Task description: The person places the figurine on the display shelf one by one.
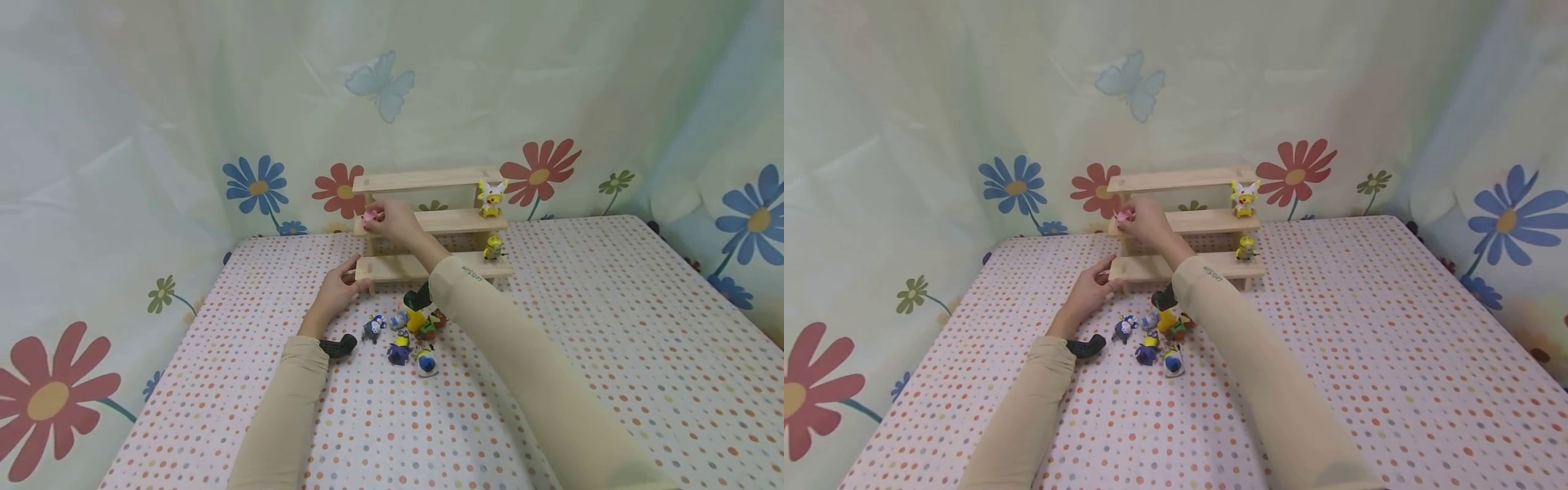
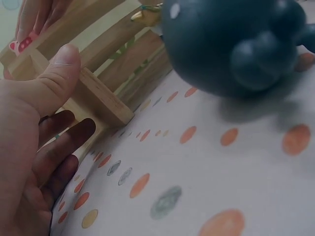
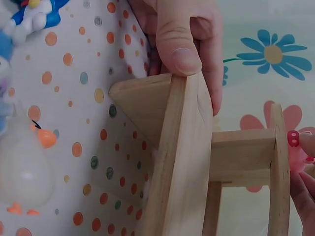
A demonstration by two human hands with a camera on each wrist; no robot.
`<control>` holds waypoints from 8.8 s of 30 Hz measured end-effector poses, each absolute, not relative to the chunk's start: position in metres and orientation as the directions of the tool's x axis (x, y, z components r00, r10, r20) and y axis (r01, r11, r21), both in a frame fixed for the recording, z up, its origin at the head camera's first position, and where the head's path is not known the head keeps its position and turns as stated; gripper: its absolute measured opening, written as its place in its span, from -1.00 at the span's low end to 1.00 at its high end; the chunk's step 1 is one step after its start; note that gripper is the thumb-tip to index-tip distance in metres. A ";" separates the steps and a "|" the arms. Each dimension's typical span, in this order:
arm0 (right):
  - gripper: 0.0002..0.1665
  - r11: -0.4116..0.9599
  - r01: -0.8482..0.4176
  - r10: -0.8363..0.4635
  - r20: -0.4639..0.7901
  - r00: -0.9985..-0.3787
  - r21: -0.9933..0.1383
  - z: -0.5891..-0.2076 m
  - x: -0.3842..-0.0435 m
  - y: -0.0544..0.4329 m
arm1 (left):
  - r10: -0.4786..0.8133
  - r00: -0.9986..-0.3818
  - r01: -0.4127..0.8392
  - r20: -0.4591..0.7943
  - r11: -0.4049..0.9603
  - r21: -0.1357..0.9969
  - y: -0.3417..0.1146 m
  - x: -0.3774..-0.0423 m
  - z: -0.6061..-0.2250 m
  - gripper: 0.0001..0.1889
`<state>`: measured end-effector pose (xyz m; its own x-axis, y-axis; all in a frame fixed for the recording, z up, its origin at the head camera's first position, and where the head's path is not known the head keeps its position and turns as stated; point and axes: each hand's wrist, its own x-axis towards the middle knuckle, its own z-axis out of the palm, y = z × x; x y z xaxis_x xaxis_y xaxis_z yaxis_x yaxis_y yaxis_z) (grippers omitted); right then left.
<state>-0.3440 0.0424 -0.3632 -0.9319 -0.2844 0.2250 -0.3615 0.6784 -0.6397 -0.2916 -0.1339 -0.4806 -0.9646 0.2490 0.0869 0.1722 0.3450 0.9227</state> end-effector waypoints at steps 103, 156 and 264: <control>-0.63 0.434 -0.454 -0.485 0.223 -0.846 -0.778 -0.413 -0.254 0.125 | 0.200 -0.976 0.166 0.091 0.400 0.902 -0.132 -0.292 -0.485 -0.19; -0.55 0.582 -0.422 -0.236 0.353 -0.905 -0.695 -0.334 -0.403 0.055 | 0.220 -0.969 0.194 0.113 0.394 0.899 -0.120 -0.291 -0.492 -0.23; -0.47 0.823 -0.452 -0.478 0.013 -0.879 -0.344 -0.358 -0.234 0.152 | 0.226 -0.966 0.212 0.128 0.403 0.890 -0.120 -0.311 -0.459 -0.17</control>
